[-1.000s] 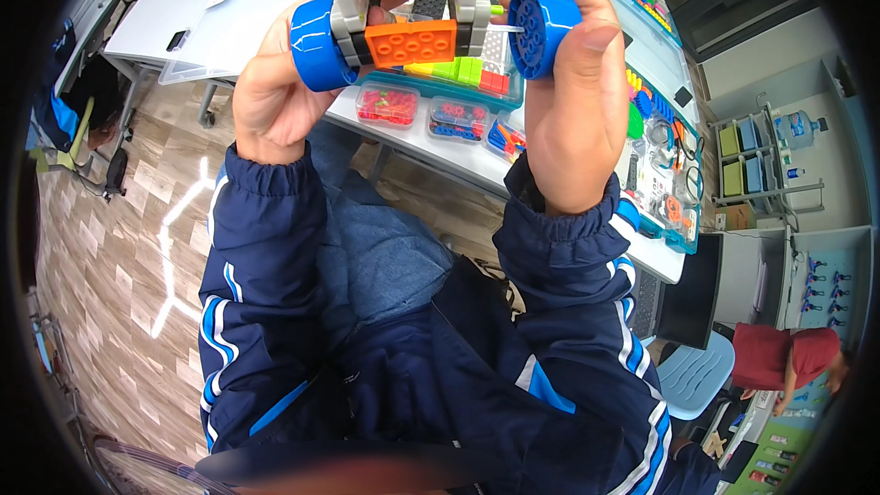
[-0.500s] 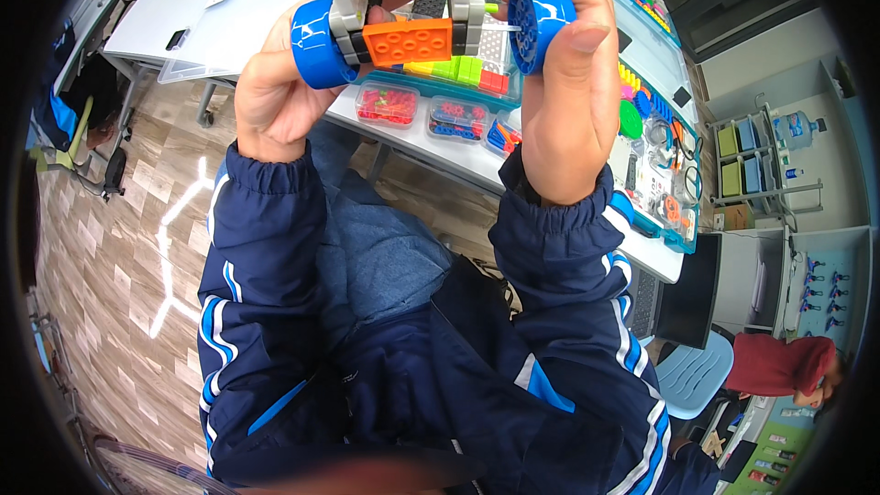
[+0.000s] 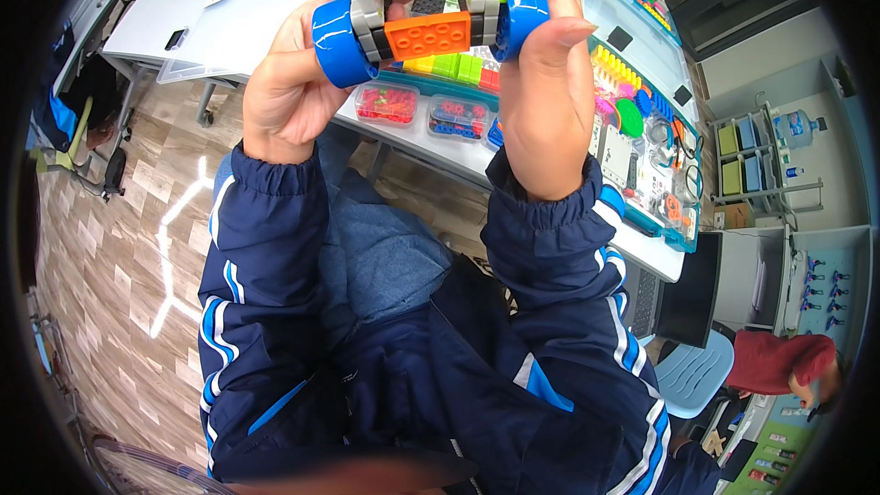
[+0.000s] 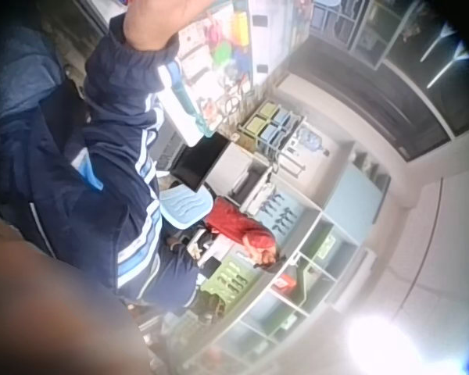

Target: The person assembles a small wheeled vehicle using LEGO Technic parts. They attach a grey plate to a chassis with wheels, then add green and blue circular pieces and an orange connector, rotating the assembly to fit each piece.

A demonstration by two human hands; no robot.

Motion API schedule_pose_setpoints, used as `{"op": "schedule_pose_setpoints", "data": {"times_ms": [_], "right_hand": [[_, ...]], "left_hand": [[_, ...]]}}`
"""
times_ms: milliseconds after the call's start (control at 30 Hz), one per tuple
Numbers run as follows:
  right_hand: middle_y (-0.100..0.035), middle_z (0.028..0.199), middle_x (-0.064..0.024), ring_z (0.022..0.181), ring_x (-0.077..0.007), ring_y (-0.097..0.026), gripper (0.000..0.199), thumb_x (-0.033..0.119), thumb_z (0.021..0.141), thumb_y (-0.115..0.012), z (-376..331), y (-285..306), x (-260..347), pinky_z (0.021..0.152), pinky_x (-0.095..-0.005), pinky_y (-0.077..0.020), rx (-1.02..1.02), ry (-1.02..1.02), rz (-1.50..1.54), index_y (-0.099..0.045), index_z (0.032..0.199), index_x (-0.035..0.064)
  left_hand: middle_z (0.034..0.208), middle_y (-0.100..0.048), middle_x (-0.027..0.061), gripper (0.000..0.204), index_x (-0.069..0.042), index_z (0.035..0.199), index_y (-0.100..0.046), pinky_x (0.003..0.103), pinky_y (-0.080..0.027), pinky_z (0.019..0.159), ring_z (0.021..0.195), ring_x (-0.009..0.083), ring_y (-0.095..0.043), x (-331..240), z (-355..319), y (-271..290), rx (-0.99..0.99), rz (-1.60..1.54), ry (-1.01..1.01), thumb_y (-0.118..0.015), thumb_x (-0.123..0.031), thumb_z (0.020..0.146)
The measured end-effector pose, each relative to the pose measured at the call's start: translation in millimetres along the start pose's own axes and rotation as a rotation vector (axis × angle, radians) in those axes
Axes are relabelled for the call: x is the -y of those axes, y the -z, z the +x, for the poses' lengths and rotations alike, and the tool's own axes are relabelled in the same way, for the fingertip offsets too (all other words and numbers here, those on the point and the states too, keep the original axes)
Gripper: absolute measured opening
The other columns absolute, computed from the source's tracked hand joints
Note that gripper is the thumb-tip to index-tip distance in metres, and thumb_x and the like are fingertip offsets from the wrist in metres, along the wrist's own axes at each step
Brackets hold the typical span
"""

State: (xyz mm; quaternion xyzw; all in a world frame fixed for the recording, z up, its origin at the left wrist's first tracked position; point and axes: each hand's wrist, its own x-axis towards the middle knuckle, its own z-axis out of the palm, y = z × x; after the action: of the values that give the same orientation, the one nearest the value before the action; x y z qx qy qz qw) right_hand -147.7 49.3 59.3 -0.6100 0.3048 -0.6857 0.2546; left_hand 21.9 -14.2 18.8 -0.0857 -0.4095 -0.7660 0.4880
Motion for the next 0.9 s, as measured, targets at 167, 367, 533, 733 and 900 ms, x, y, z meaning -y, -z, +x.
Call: {"op": "schedule_pose_setpoints", "data": {"times_ms": [167, 367, 533, 733, 900], "right_hand": [[-0.038, 0.140, -0.0187, 0.130, -0.0281, -0.037, 0.087, 0.064, 0.092, -0.021, 2.0, -3.8, 4.4, 0.110, -0.0413, -0.0241, 0.063, -0.036, 0.110, -0.023, 0.141, -0.0085], [-0.035, 0.142, -0.0194, 0.133, -0.0285, -0.033, 0.094, 0.068, 0.088, -0.033, -0.2, -13.6, 19.6, 0.111, -0.0398, -0.0218, 0.107, -0.121, 0.100, -0.020, 0.142, -0.0074], [-0.027, 0.147, -0.0213, 0.136, -0.0267, -0.025, 0.091, 0.060, 0.089, -0.043, -1.6, -9.1, 26.2, 0.111, -0.0361, -0.0166, 0.270, -0.100, -0.013, -0.016, 0.142, -0.0095], [-0.036, 0.142, -0.0212, 0.133, -0.0292, -0.034, 0.088, 0.051, 0.085, -0.060, -2.5, 12.5, 23.8, 0.111, -0.0404, -0.0220, 0.262, 0.200, -0.313, -0.024, 0.142, -0.0063], [-0.058, 0.121, -0.0137, 0.111, -0.0254, -0.054, 0.061, 0.013, 0.070, -0.079, -11.5, 35.9, 33.4, 0.098, -0.0337, -0.0381, 0.202, 0.157, -0.433, -0.052, 0.122, -0.0011]], "left_hand": [[0.122, -0.055, 0.0168, 0.064, 0.007, 0.135, -0.033, 0.034, -0.046, 0.095, 0.111, 0.0242, -0.058, 0.6, -0.4, 0.9, -0.001, 0.014, 0.004, -0.056, 0.006, 0.075], [0.121, -0.056, 0.0197, 0.064, 0.009, 0.133, -0.036, 0.034, -0.046, 0.096, 0.111, 0.0248, -0.058, -2.0, -4.0, 12.7, 0.021, -0.101, 0.038, -0.061, 0.005, 0.074], [0.118, -0.058, 0.0216, 0.067, 0.010, 0.132, -0.037, 0.033, -0.048, 0.094, 0.108, 0.0251, -0.060, -6.3, -8.2, 22.4, 0.023, -0.058, 0.016, -0.068, 0.001, 0.074], [0.119, -0.055, 0.0249, 0.057, 0.007, 0.129, -0.041, 0.048, -0.041, 0.099, 0.115, 0.0356, -0.054, 0.0, -11.2, 44.0, 0.188, -0.370, -0.088, -0.061, -0.003, 0.077], [0.130, -0.051, 0.0183, 0.056, -0.010, 0.136, -0.041, 0.068, -0.015, 0.106, 0.125, 0.0402, -0.042, -3.0, -12.8, 65.0, 0.356, -0.393, -0.173, -0.060, -0.027, 0.086]]}}
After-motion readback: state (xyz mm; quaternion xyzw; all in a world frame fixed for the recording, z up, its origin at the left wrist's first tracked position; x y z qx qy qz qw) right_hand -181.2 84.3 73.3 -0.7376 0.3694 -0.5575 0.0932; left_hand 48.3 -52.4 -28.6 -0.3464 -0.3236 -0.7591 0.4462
